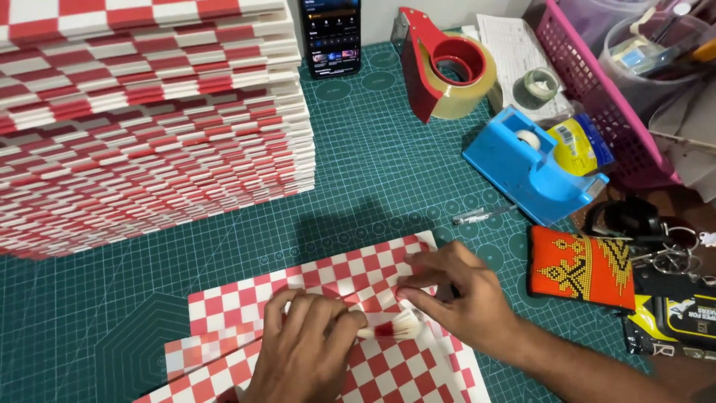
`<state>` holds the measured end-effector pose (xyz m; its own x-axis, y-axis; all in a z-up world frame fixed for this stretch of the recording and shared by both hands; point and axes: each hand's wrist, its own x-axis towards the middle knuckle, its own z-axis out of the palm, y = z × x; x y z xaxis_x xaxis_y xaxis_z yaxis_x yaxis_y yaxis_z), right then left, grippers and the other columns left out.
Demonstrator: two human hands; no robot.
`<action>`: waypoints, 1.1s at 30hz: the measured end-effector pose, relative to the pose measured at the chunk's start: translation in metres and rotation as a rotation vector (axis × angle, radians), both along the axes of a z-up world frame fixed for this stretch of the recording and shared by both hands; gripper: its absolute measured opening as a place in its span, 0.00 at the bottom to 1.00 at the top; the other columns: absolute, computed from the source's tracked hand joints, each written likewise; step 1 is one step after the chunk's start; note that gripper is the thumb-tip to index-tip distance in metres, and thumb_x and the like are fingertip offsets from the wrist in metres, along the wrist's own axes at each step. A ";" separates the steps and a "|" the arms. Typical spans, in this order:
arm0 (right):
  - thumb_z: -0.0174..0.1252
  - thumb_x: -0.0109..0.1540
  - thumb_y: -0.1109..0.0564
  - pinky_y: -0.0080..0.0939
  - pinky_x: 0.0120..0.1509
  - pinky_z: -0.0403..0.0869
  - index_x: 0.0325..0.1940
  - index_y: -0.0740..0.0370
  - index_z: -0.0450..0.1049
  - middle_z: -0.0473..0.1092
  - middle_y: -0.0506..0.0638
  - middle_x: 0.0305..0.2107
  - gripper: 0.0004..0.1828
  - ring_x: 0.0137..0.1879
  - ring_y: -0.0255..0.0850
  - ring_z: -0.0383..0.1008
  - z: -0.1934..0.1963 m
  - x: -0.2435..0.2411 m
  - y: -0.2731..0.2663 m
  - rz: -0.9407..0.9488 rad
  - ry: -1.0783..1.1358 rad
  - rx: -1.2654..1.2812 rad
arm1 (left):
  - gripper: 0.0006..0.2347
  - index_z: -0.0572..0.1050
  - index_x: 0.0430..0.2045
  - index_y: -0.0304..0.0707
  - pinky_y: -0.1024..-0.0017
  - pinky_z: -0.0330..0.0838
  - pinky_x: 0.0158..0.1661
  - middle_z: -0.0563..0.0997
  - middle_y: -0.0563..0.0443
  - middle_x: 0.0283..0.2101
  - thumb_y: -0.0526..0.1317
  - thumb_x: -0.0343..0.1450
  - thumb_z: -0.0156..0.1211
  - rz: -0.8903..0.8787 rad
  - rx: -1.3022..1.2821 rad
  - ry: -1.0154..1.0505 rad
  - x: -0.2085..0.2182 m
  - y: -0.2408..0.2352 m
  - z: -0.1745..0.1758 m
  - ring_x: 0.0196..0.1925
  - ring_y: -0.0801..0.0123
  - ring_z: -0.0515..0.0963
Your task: Rapidly folding individual sheets of red and white checkered paper and stacking them.
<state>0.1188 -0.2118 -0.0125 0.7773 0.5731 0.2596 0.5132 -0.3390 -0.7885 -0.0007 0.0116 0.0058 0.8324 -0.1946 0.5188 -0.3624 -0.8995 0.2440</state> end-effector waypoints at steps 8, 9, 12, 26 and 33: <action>0.68 0.58 0.49 0.27 0.32 0.75 0.43 0.56 0.77 0.77 0.46 0.36 0.14 0.39 0.34 0.77 0.003 0.003 -0.001 0.156 -0.110 0.093 | 0.12 0.73 0.37 0.44 0.45 0.63 0.56 0.76 0.47 0.47 0.26 0.65 0.57 0.013 -0.027 0.077 -0.003 -0.001 -0.002 0.50 0.57 0.75; 0.68 0.58 0.49 0.27 0.32 0.75 0.43 0.56 0.77 0.77 0.46 0.36 0.14 0.39 0.34 0.77 0.005 0.004 -0.001 0.157 -0.114 0.095 | 0.12 0.73 0.37 0.44 0.45 0.63 0.56 0.76 0.47 0.47 0.26 0.65 0.57 0.014 -0.025 0.072 -0.004 0.000 -0.004 0.50 0.57 0.75; 0.68 0.58 0.48 0.31 0.40 0.74 0.41 0.55 0.81 0.77 0.42 0.29 0.12 0.37 0.33 0.73 0.010 0.006 -0.002 0.173 -0.121 0.185 | 0.10 0.73 0.38 0.45 0.43 0.60 0.59 0.77 0.46 0.51 0.28 0.68 0.54 -0.004 -0.031 0.125 -0.003 0.001 -0.008 0.52 0.55 0.76; 0.72 0.55 0.59 0.22 0.36 0.89 0.51 0.64 0.76 0.70 0.51 0.39 0.21 0.42 0.38 0.89 0.004 0.002 0.001 0.128 -0.142 0.041 | 0.06 0.75 0.38 0.47 0.46 0.63 0.52 0.74 0.50 0.40 0.36 0.69 0.56 -0.024 -0.031 0.107 -0.007 0.003 -0.011 0.43 0.53 0.73; 0.73 0.54 0.56 0.32 0.39 0.76 0.43 0.59 0.76 0.77 0.48 0.33 0.17 0.38 0.36 0.74 0.020 0.002 0.004 0.186 -0.320 0.247 | 0.32 0.71 0.40 0.45 0.41 0.58 0.55 0.74 0.45 0.44 0.74 0.72 0.34 -0.027 -0.044 0.119 -0.007 0.004 -0.027 0.44 0.52 0.74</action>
<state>0.1206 -0.2082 0.0072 0.5249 0.5865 0.6169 0.7790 -0.0389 -0.6258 -0.0073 0.0154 -0.0211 0.8834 -0.1969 0.4252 -0.3522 -0.8776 0.3253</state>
